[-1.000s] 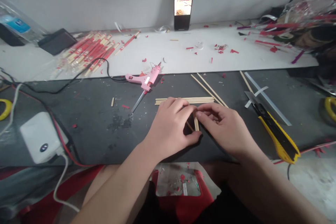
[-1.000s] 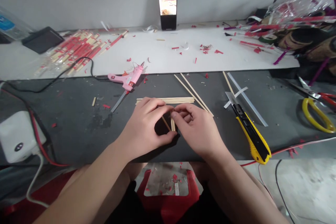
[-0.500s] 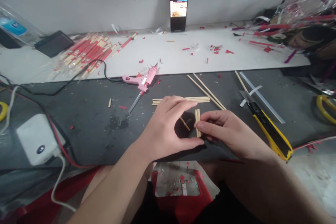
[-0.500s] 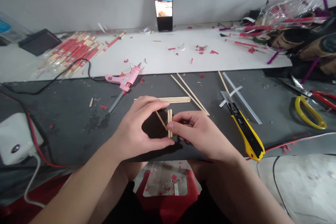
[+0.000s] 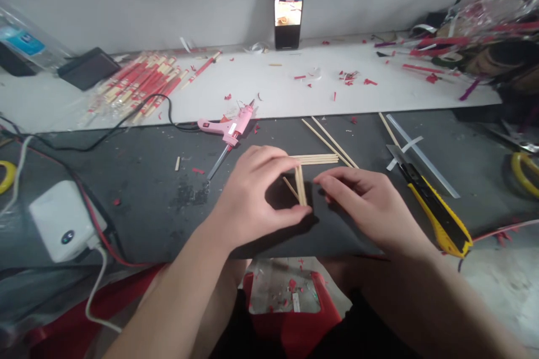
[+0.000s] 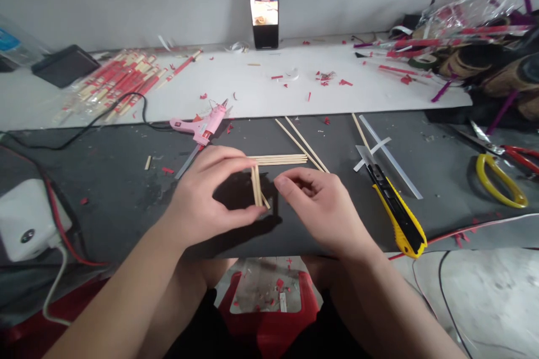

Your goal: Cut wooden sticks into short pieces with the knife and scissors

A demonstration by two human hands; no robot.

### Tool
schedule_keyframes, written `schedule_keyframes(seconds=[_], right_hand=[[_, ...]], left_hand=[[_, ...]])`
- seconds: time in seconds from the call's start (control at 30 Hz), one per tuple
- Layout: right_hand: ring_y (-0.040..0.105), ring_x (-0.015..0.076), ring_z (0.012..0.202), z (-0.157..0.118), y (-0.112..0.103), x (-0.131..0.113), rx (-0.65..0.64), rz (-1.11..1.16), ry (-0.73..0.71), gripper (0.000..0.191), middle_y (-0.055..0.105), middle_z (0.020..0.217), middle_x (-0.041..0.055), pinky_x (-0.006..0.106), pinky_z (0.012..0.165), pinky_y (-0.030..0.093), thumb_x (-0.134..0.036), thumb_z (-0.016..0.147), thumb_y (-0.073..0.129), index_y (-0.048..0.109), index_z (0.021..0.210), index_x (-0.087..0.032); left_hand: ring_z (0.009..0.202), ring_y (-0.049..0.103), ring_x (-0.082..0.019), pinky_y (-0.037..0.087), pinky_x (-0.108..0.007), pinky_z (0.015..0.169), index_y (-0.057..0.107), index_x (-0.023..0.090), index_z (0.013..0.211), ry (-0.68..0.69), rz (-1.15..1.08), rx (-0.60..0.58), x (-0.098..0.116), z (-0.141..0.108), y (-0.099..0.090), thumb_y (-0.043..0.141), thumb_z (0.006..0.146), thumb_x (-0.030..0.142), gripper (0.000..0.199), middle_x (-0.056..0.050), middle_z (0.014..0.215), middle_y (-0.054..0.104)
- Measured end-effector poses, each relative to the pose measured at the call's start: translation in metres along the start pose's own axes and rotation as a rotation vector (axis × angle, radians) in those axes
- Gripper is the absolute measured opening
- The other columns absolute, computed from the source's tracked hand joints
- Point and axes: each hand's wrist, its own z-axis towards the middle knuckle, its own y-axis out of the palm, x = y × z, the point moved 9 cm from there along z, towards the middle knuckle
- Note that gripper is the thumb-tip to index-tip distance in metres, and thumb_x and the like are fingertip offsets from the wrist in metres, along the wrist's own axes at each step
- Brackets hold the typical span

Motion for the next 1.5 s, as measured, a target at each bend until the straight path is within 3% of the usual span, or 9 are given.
schedule_keyframes(seconds=[0.1,0.23,0.37,0.47,0.63,0.8,0.9,1.23,1.5], right_hand=[[0.059,0.0137,0.066,0.001,0.002,-0.014,0.167,-0.295,-0.142,0.018,0.07,0.075,-0.0011,0.028,0.063,0.043,-0.038,0.093,0.069,0.077,0.089,-0.023],[0.064,0.0171,0.079,0.006,0.039,-0.029,0.085,-0.57,-0.267,0.008,0.071,0.091,0.0013,0.03,0.068,0.042,-0.024,0.092,0.067,0.074,0.094,-0.021],[0.062,0.0197,0.071,0.008,0.058,-0.033,0.058,-0.854,-0.197,0.016,0.068,0.09,0.0055,0.033,0.058,0.029,-0.016,0.095,0.054,0.068,0.087,-0.019],[0.059,0.0199,0.066,0.007,0.063,-0.033,0.017,-0.904,-0.143,0.012,0.066,0.091,0.0093,0.034,0.057,0.024,-0.009,0.09,0.054,0.064,0.09,-0.015],[0.06,0.0176,0.075,0.005,0.051,-0.025,-0.011,-0.702,-0.127,0.018,0.066,0.09,0.0055,0.03,0.062,0.036,-0.021,0.103,0.046,0.059,0.091,-0.018],[0.044,0.0102,0.054,-0.007,0.043,-0.009,-0.143,0.157,0.09,0.03,0.049,0.062,-0.0066,0.023,0.05,0.036,-0.047,0.104,0.049,0.057,0.088,-0.023],[0.039,0.0086,0.049,-0.015,0.046,-0.012,-0.161,0.385,0.115,0.029,0.045,0.056,-0.0081,0.021,0.044,0.032,-0.048,0.103,0.054,0.056,0.09,-0.023],[0.044,0.0076,0.046,-0.013,0.051,-0.009,-0.154,0.563,0.099,0.025,0.052,0.055,-0.0071,0.018,0.042,0.037,-0.045,0.101,0.059,0.059,0.091,-0.022],[0.044,0.0072,0.046,-0.016,0.049,-0.014,-0.138,0.55,0.102,0.025,0.051,0.055,-0.0076,0.016,0.042,0.038,-0.045,0.1,0.06,0.058,0.091,-0.022]], left_hand=[[0.113,0.062,-0.027,0.049,-0.045,0.106,0.067,0.017,0.121,-0.019,0.079,0.071,-0.012,-0.003,-0.019,0.085,0.075,0.029,0.051,-0.009,0.119,0.065],[0.113,0.062,-0.027,0.05,-0.045,0.105,0.067,0.018,0.123,-0.026,0.087,0.064,-0.015,-0.007,-0.023,0.084,0.074,0.025,0.052,-0.009,0.119,0.065],[0.112,0.061,-0.027,0.051,-0.044,0.101,0.066,0.019,0.123,-0.026,0.044,-0.009,-0.01,-0.009,-0.014,0.084,0.074,0.024,0.053,-0.009,0.118,0.066],[0.111,0.061,-0.027,0.05,-0.044,0.101,0.066,0.019,0.124,-0.02,0.017,-0.024,-0.007,-0.011,-0.013,0.086,0.074,0.026,0.054,-0.009,0.119,0.065],[0.112,0.06,-0.026,0.05,-0.043,0.103,0.066,0.018,0.126,-0.026,-0.02,-0.022,-0.002,-0.017,-0.015,0.087,0.072,0.025,0.058,-0.008,0.121,0.065],[0.113,0.061,-0.025,0.05,-0.041,0.102,0.066,0.016,0.126,-0.012,-0.079,-0.012,0.01,-0.022,-0.013,0.086,0.075,0.028,0.057,-0.009,0.122,0.066],[0.113,0.062,-0.024,0.051,-0.041,0.102,0.066,0.016,0.126,0.009,-0.115,-0.001,0.016,-0.02,-0.012,0.086,0.075,0.03,0.056,-0.009,0.122,0.067],[0.113,0.065,-0.024,0.054,-0.041,0.101,0.065,0.017,0.127,0.056,-0.164,0.039,0.02,-0.015,-0.008,0.084,0.074,0.023,0.056,-0.009,0.122,0.069],[0.114,0.066,-0.026,0.055,-0.046,0.101,0.065,0.022,0.128,0.042,-0.166,0.047,0.019,-0.015,-0.008,0.083,0.074,0.021,0.057,-0.009,0.123,0.07]])
